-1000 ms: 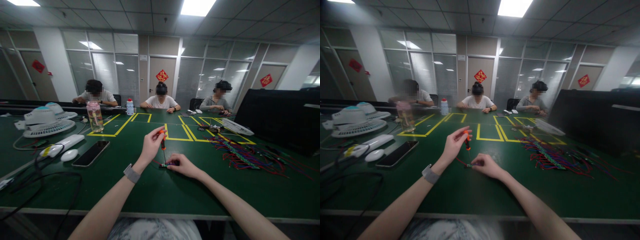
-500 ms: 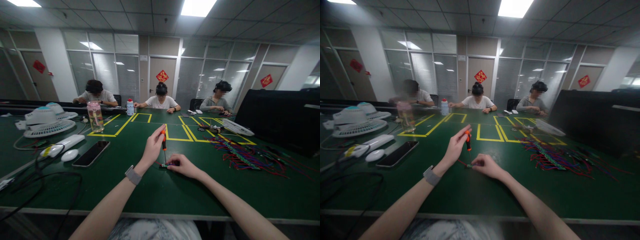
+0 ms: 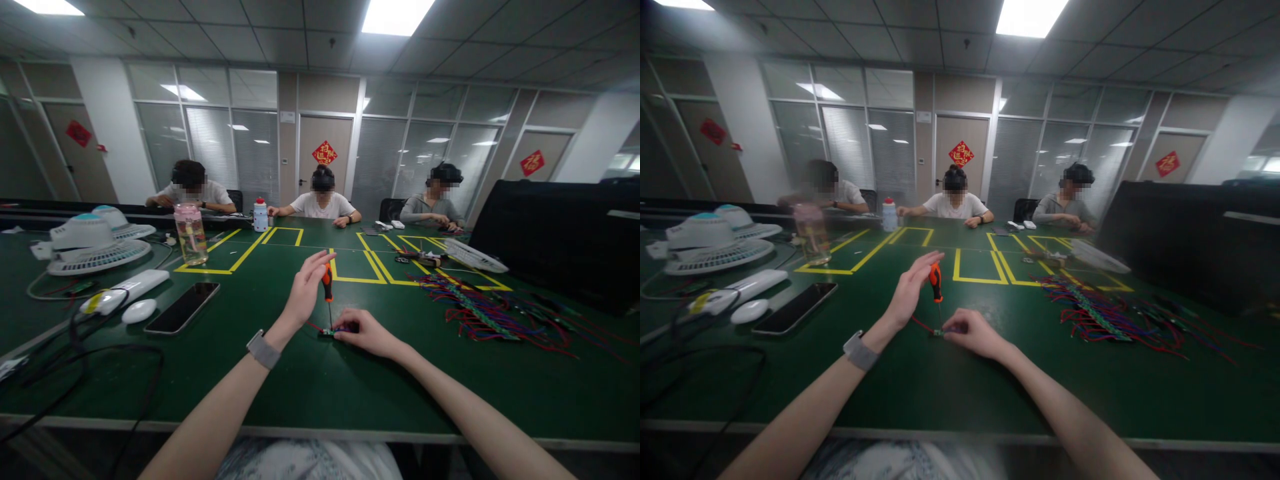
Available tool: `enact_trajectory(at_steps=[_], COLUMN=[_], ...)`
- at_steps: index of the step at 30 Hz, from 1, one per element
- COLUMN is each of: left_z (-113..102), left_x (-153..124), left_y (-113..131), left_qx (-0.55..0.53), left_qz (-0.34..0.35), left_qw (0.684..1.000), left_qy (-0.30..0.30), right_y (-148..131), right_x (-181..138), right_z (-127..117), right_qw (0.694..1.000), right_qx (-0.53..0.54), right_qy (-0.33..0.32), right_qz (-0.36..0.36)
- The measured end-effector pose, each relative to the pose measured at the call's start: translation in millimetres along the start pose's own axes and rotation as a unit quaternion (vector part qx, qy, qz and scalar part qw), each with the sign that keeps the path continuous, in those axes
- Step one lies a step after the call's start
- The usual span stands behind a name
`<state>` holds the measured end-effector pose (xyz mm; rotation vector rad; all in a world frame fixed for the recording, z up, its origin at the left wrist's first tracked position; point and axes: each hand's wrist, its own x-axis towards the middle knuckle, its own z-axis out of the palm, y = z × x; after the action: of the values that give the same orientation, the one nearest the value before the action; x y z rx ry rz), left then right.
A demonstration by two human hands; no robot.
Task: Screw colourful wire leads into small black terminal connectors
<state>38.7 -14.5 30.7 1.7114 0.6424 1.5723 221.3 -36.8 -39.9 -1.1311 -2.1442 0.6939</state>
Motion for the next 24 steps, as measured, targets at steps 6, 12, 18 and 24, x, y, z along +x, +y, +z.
enact_trajectory(at_steps=[6, 12, 18, 24], left_z=[1.3, -0.1, 0.3, 3.2], left_x=[0.0, -2.5, -5.7, -4.7], left_y=[-1.5, 5.7, 3.8, -2.4], left_qx=[-0.106, 0.034, 0.109, -0.022], left_qz=[-0.059, 0.005, 0.072, -0.007], left_qw=[0.992, 0.999, 0.991, 1.000], left_qy=[-0.034, 0.017, 0.004, -0.015], right_y=[-1.9, -3.0, -2.2, -3.2], right_x=[-0.4, -0.6, -0.3, -0.2], right_z=[-1.1, -1.5, -1.0, -1.1], right_qw=[1.000, 1.000, 1.000, 1.000], right_qx=[-0.020, -0.012, -0.004, -0.004], right_qy=[-0.001, -0.003, -0.003, -0.002], right_qz=[-0.004, 0.003, -0.004, -0.001])
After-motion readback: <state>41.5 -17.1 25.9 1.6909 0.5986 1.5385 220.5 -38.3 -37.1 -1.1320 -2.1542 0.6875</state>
